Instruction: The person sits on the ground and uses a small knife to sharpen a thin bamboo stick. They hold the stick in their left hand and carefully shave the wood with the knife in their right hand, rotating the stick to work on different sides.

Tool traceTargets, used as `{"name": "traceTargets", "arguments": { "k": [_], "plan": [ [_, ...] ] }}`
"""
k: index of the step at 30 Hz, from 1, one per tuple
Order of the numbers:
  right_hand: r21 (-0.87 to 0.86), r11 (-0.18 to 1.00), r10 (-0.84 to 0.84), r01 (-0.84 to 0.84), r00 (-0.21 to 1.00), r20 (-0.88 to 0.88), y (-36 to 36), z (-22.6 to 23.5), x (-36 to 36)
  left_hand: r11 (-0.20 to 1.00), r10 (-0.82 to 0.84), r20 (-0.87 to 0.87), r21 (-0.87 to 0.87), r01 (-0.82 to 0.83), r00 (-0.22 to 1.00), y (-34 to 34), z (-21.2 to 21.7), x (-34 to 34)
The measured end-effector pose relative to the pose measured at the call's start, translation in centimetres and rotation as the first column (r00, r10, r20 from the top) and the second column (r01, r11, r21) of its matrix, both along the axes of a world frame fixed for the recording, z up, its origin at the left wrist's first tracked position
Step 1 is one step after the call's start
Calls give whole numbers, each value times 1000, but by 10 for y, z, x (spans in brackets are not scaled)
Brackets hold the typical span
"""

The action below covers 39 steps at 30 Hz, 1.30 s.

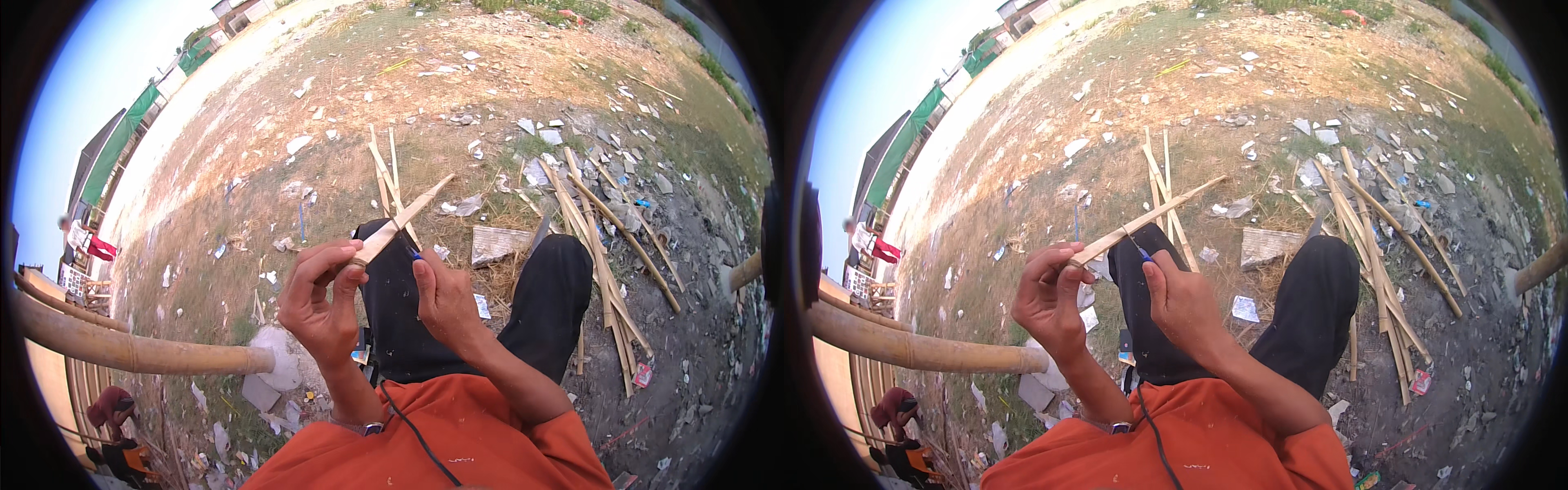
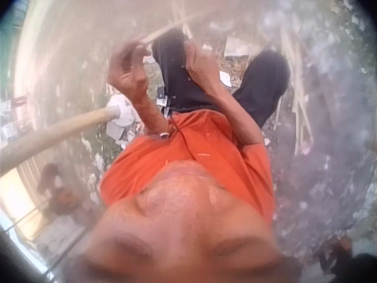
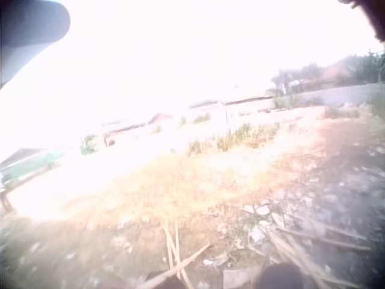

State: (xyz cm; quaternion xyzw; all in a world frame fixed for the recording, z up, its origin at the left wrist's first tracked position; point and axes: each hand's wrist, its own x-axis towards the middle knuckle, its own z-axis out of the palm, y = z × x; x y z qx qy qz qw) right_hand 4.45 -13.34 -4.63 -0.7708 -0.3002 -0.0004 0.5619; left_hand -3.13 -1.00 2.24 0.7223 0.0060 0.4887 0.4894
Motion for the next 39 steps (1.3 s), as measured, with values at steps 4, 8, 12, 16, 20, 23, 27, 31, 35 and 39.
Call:
{"name": "traceTargets", "arguments": {
  "k": [4,8,12,16,20,23,27,31,35,39],
  "plan": [
    [-204,975,-101,92,994,-35,3,-39,26,999,49,2,-13,-49,999,11,0,-5],
    [-23,1000,13,-13,1000,-2,6,-5,13,1000,-5,-14,-17,5,1000,7,1,-2],
    [-100,991,-94,91,995,-28,11,-41,38,999,-37,-23,30,38,999,1,10,3],
    [-31,998,-48,48,999,1,-4,-6,29,999,-44,-7,28,44,999,-2,5,5],
    [-63,997,-50,48,998,-25,0,-26,37,1000,-7,-13,-11,7,1000,-3,7,8],
    [-25,1000,-5,4,999,-34,-5,-25,35,1000,5,-14,-11,-5,1000,-4,4,6],
    [89,996,32,-32,999,-4,-7,-12,18,1000,-8,-48,-9,8,999,-13,9,12],
    [-78,997,-33,25,994,-106,1,-29,47,999,40,-120,-22,-43,992,-13,20,6],
    [46,995,82,-83,996,18,-10,-2,35,998,53,-135,45,-48,989,-21,19,12],
    [-60,998,-13,13,1000,-13,-7,-34,63,993,117,-174,22,-115,978,-30,22,14]
  ]
}}
